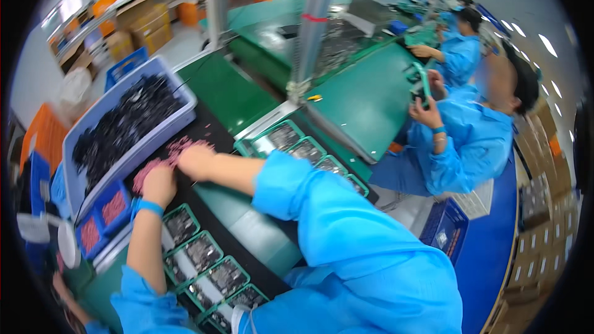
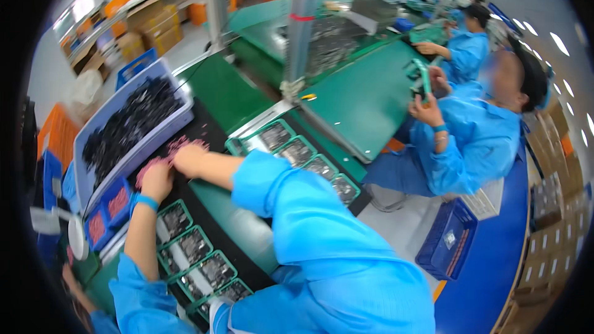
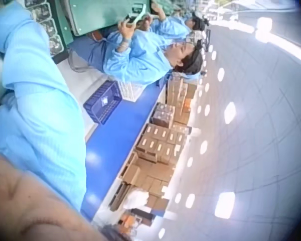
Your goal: Assembling electronic circuit boards into plastic housings on an assembly line.
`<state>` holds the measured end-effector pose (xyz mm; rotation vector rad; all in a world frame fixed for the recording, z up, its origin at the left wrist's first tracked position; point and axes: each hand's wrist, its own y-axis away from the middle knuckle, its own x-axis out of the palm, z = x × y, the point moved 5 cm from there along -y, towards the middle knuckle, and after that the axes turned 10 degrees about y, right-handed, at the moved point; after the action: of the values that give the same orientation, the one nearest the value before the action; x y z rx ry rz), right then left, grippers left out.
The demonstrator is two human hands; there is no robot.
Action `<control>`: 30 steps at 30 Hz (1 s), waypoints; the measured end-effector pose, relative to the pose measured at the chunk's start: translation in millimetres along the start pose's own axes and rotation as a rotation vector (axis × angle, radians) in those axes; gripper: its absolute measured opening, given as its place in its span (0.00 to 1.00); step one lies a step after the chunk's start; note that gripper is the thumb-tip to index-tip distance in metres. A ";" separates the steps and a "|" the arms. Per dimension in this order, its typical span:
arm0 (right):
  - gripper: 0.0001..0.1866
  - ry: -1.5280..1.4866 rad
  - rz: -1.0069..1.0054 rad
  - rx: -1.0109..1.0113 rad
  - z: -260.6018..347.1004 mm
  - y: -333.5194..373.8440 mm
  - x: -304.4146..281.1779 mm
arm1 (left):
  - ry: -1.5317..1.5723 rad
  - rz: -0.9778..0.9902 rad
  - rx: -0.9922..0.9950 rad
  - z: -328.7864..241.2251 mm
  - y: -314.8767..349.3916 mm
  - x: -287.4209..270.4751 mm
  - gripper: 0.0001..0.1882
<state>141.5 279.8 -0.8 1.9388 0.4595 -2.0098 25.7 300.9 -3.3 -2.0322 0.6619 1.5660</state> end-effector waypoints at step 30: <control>0.05 -0.017 -0.004 0.147 13.3 12.8 3.3 | 0.189 0.023 -0.096 17.1 42.4 -5.2 0.05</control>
<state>135.0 262.5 -3.8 2.0043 0.3195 -2.1153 -15.2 279.8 -5.6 -2.2720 0.6928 1.4551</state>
